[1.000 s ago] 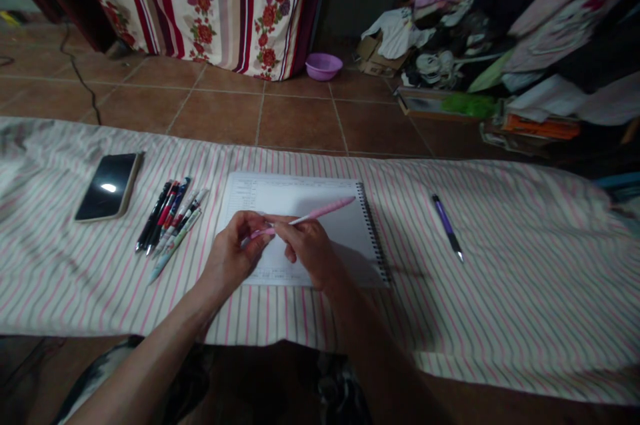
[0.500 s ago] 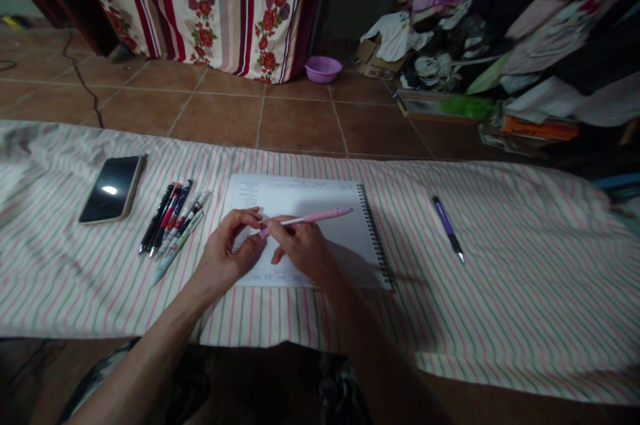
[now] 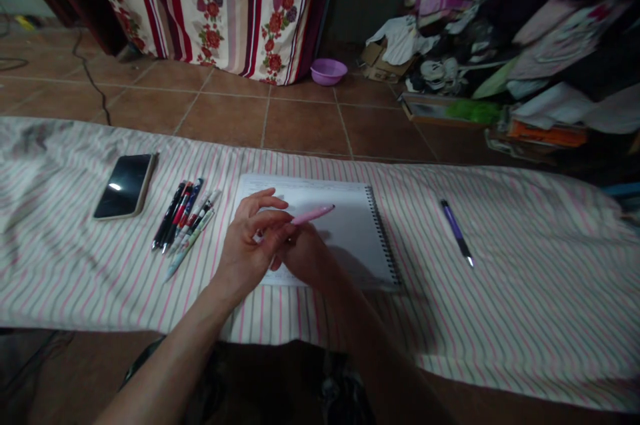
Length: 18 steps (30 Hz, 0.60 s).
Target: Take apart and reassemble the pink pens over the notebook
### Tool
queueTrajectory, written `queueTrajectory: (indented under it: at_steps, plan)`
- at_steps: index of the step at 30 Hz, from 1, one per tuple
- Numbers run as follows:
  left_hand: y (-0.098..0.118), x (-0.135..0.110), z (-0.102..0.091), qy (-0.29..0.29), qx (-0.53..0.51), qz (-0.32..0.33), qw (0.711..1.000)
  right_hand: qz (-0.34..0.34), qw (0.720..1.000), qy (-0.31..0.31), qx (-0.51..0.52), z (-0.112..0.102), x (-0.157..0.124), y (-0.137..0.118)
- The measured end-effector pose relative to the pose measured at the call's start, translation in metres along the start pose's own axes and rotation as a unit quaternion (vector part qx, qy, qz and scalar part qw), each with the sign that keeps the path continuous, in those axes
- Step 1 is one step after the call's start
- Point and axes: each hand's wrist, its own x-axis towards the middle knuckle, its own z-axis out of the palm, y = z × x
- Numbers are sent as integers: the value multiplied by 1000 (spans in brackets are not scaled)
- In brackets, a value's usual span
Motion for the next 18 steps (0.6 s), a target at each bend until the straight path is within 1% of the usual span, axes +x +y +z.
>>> queueTrajectory:
  at_steps: [2,4,6,8,11,15,18]
  plan:
    - [-2,-1,-3,27,-37,-56,997,16,1000,8,7,0,0,-3]
    - [-3,-3,-6,36,-68,-112,991,20,1000,20,7,-1,-1,-5]
    - [-6,-4,-10,32,-78,-131,988,23,999,22,4,0,-2,-6]
    - [-8,-4,-13,32,-62,-112,991,12,1000,24,0,1,-2,-6]
    - [-10,-2,-18,29,-4,-57,998,-23,999,36,-22,4,-2,-5]
    - [-9,0,-22,-9,77,1,997,-58,991,57,-105,8,-1,-4]
    - [-8,-1,-24,-35,89,9,995,-70,986,63,-136,9,0,-4]
